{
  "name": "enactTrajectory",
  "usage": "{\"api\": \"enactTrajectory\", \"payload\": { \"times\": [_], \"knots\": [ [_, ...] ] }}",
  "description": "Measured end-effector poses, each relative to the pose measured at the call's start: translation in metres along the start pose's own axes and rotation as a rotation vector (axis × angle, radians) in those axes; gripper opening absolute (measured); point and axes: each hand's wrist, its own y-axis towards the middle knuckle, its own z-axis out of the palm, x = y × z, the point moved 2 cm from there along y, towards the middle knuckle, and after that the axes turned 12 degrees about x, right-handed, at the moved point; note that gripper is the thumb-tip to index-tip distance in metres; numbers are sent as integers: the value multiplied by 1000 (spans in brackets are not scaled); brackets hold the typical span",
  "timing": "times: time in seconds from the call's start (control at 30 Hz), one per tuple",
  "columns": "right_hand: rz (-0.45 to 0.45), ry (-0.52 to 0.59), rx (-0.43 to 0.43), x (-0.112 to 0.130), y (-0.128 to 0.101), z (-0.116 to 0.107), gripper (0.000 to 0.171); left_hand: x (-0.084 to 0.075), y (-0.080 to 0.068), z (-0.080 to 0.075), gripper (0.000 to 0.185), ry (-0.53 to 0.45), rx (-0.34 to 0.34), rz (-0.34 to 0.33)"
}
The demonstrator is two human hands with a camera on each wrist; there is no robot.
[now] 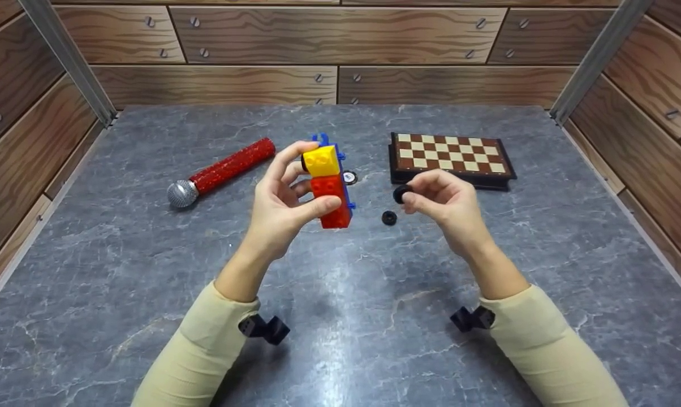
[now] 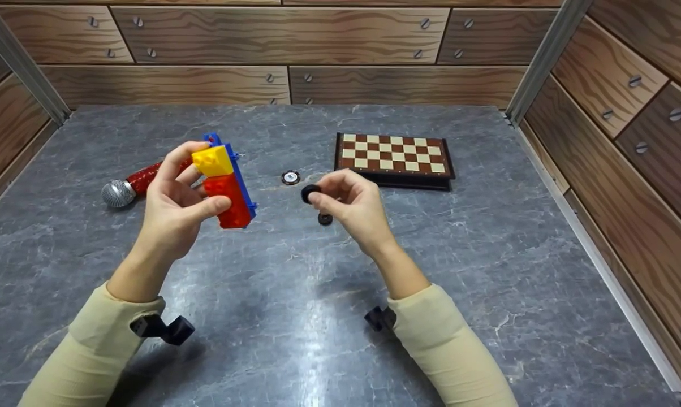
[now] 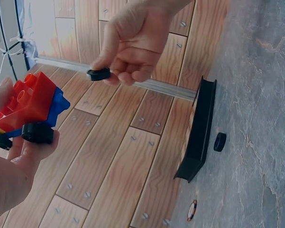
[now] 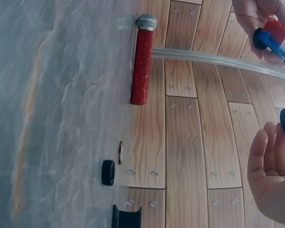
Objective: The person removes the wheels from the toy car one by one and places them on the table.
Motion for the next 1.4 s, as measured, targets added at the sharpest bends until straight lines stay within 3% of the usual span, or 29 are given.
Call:
{"api": "enactTrajectory", "payload": {
  "times": [0.5, 0.83, 1.0, 1.2, 1.4],
  "knots": [
    [159, -7, -152, -31, 6, -40, 14, 3, 2, 0, 65, -9, -1, -9],
    [527, -8, -169, -52, 8, -61, 17, 8, 1, 0, 65, -17, 1, -52],
    [708, -61, -121, -62, 10, -68, 17, 10, 1, -1, 65, -9, 0, -59],
    [810, -162, -92, -69, 14, -69, 22, 11, 0, -3, 64, -4, -6, -60],
    [904, -238, -10, -73, 16, -69, 32, 11, 0, -4, 64, 12, -12, -52]
  ]
}}
